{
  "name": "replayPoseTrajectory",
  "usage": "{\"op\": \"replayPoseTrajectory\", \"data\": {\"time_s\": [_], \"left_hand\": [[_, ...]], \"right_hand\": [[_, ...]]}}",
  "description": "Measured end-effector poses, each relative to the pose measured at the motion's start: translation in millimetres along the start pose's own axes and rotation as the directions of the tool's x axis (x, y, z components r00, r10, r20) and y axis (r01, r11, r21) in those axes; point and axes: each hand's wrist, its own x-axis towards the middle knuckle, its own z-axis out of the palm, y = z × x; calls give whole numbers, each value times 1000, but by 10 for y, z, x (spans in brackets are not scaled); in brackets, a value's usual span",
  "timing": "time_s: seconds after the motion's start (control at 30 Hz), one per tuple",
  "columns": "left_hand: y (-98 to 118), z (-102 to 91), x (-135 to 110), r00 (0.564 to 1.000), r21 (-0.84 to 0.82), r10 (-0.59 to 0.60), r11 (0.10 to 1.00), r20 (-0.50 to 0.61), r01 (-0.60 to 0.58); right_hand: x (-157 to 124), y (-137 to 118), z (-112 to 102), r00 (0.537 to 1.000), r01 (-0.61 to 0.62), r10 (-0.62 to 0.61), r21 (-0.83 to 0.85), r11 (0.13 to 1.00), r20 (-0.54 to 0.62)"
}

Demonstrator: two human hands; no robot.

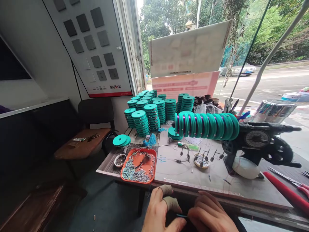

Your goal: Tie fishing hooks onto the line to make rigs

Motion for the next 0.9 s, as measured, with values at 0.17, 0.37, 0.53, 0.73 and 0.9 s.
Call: {"op": "replayPoseTrajectory", "data": {"time_s": [0.17,0.37,0.53,0.73,0.9], "left_hand": [[100,-26,-9,999,22,54,998,-3,-54],[93,-2,2,999,-18,29,999,-18,-29],[-44,-65,-53,998,-64,36,997,-48,-39],[-71,-68,-92,985,-70,84,993,-150,-95],[-41,-139,-109,986,-81,60,994,-153,-73]], "right_hand": [[-58,4,64,1000,1,-1,1,1000,21],[-95,36,52,1000,-1,0,43,999,13],[-63,45,1,1000,13,-12,32,999,-25],[-21,13,51,998,42,-44,42,998,46],[73,-66,76,999,36,-36,13,999,-3]]}}
